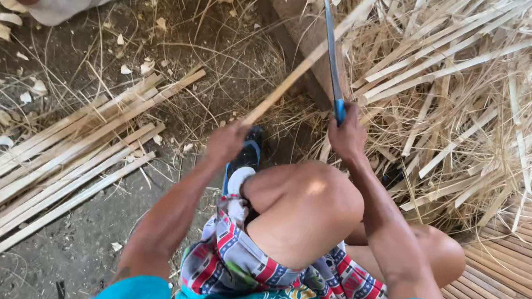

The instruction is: The person sits on the ground and uses a machete to split long bamboo poles into thin strips. They repeatedly strike the bamboo against a wooden block to separate the material, then place the finished strips on a pile to the left.

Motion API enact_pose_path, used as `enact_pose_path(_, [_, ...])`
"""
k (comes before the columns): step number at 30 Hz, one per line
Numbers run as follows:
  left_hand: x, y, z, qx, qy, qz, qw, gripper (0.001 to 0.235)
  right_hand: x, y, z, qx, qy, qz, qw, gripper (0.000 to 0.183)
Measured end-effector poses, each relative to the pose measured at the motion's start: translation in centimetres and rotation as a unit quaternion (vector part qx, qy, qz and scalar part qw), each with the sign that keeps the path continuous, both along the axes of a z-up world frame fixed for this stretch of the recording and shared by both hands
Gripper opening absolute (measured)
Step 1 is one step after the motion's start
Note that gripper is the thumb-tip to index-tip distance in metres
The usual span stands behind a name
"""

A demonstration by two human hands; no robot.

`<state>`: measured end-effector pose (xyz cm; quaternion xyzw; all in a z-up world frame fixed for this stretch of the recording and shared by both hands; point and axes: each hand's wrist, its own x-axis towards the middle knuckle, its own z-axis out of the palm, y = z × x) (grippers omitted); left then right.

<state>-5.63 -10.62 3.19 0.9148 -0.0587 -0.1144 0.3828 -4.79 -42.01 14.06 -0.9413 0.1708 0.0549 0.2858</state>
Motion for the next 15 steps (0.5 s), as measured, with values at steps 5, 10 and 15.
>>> enact_pose_path(5, [-3.2,8.6,0.9,0.117,0.136,-0.037,0.983,0.049,0.0,0.2,-0.3,-0.045,-0.037,0.034,0.998,0.044])
enact_pose_path(10, [2.4,4.8,6.2,0.132,0.063,-0.051,0.988,0.047,1.2,-0.6,-1.3,-0.061,-0.029,0.044,0.997,0.048])
enact_pose_path(15, [8.5,-4.4,4.3,0.1,-0.005,-0.024,0.995,0.044,1.6,-0.7,-0.9,-0.087,0.007,0.051,0.995,0.042])
